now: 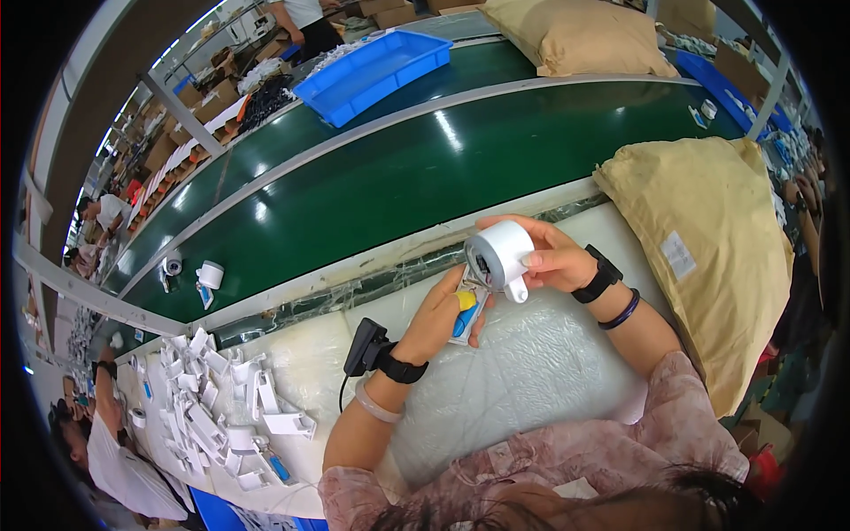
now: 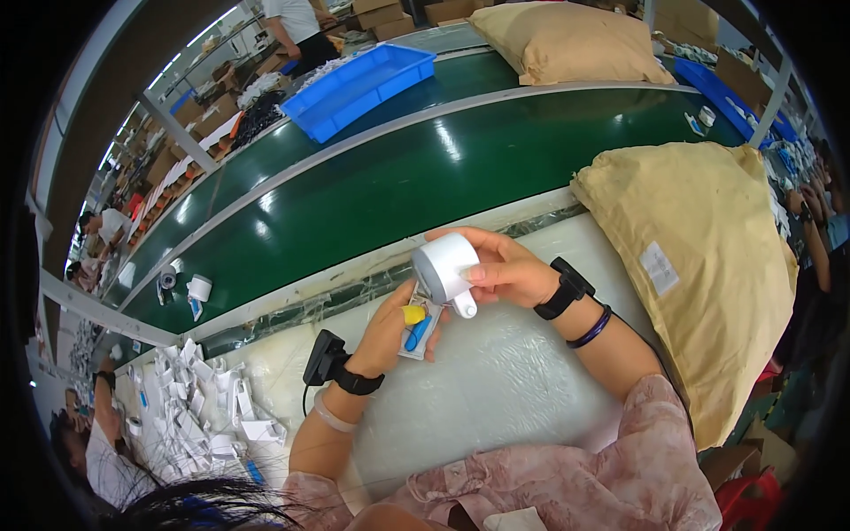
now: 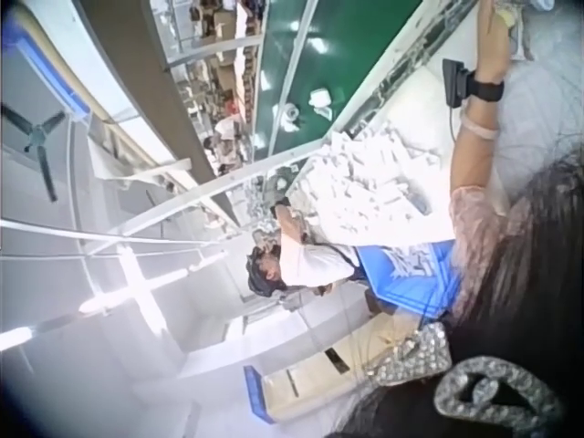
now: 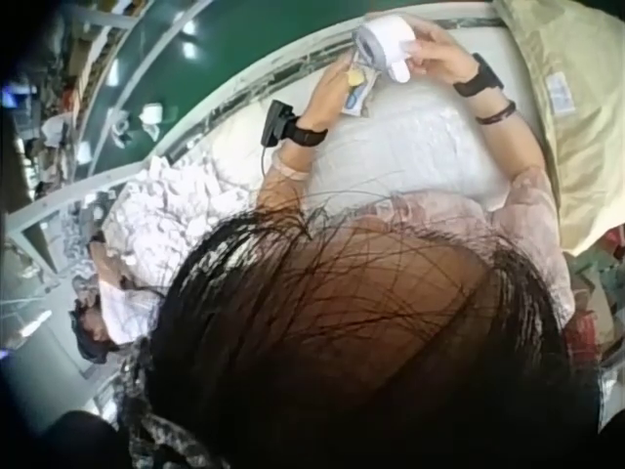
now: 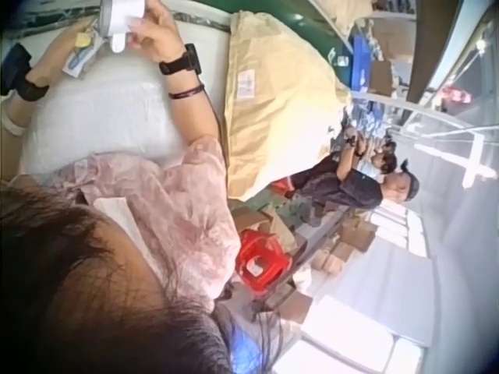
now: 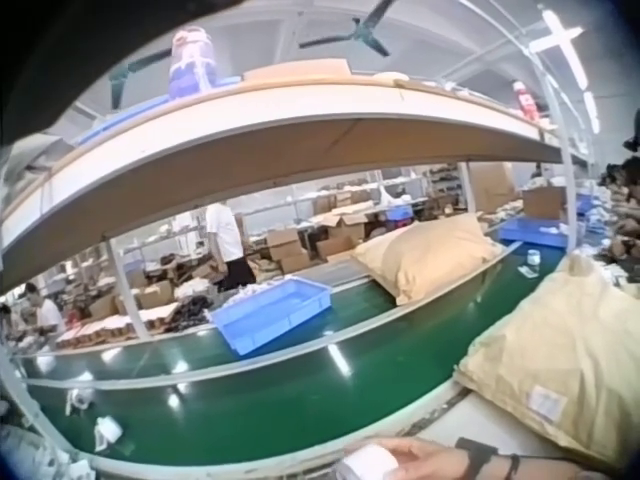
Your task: The person assembles handheld fans by picking up a white plastic housing and a motor, fitting the motor and a battery into the housing, and snapping a fan head and a back cover onto the assembly before placing the completed fan back onto the belt.
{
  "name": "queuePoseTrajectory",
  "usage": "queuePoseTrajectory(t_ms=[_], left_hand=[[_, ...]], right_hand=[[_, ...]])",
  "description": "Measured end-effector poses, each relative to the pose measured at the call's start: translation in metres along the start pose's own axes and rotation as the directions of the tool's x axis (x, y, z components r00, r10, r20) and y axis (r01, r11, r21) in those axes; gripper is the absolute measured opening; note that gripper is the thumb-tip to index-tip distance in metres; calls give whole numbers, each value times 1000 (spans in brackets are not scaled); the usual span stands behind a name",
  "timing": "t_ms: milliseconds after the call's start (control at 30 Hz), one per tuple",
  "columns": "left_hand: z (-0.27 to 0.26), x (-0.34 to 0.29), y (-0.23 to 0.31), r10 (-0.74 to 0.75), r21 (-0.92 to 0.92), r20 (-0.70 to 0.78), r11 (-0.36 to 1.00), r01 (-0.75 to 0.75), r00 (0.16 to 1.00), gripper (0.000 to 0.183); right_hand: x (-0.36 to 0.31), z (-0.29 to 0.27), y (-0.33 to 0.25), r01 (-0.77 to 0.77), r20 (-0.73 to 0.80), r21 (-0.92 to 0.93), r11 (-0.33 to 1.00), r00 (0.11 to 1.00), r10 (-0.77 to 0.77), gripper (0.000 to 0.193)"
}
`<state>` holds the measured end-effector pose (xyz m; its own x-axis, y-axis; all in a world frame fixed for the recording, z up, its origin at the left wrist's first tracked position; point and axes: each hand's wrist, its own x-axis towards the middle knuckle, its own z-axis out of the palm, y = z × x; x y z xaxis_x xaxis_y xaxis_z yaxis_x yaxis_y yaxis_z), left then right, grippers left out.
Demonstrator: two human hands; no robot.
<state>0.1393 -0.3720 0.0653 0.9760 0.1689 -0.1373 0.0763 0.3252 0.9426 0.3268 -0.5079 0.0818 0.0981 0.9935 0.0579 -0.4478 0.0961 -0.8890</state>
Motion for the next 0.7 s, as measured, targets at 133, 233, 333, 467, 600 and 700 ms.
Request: queuePoseTrajectory(t_ms=[133, 233, 333, 467, 600, 700], left_hand=[[-1, 2, -4, 19, -24, 62, 1000, -18, 998, 44], [0, 2, -8, 52, -78, 43, 996, -49, 998, 51], [0, 3, -10, 83, -81, 9, 993, -82, 997, 63], [1, 3, -16, 109, -74, -28, 991, -111, 994, 65], [9, 5, -19, 193, 88, -135, 979, -183, 972, 67], [14, 3, -20, 240, 178, -177, 962, -208, 954, 70]], right_hand=[[-2, -6, 5, 37, 57, 19, 999, 998, -39, 62], [-2, 4, 3, 46, -183, -191, 980, 980, -82, 72], [-1, 24, 4, 278, -259, -279, 919, 900, -351, 66], [-1, 40, 3, 242, -256, -366, 899, 902, -347, 60], [2, 39, 11, 320, -291, -548, 773, 793, -535, 58], [5, 34, 13, 282, -327, -583, 762, 777, -537, 58]])
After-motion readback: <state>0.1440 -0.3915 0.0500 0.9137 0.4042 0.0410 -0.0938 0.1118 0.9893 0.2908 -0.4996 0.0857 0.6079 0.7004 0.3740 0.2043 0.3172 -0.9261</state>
